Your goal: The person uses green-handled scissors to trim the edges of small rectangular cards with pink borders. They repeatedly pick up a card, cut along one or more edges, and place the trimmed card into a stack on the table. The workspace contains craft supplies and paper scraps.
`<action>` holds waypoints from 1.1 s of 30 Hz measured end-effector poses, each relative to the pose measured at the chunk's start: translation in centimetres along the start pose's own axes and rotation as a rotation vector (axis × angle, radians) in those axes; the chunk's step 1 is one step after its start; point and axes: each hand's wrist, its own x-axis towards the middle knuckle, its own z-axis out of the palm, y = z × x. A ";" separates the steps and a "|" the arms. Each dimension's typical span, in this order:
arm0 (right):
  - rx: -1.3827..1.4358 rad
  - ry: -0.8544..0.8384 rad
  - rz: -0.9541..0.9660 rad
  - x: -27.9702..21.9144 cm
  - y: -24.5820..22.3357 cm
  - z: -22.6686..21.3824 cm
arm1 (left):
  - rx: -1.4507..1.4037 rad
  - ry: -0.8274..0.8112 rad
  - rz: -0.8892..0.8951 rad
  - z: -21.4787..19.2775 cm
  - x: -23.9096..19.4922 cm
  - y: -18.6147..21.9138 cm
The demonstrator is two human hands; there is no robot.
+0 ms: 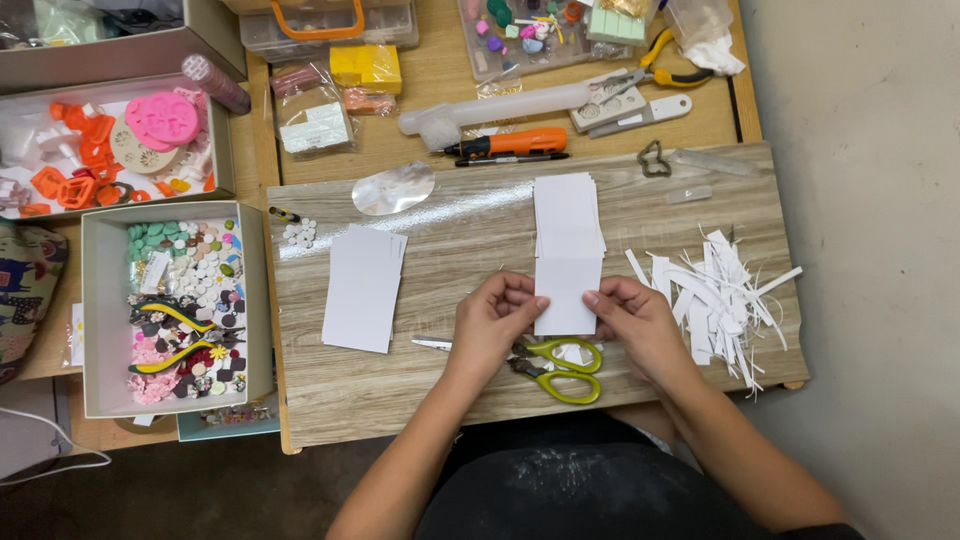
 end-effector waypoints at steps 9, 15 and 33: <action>0.013 0.109 -0.037 1.9 -2.6 -1.5 | 0.004 0.038 0.037 2.0 2.6 1.7; 0.005 0.176 -0.059 3.4 -2.8 -3.3 | 0.045 0.103 0.020 2.4 4.6 3.6; 0.028 0.186 -0.034 4.1 -2.0 -4.9 | 0.710 0.176 0.104 3.7 6.6 4.9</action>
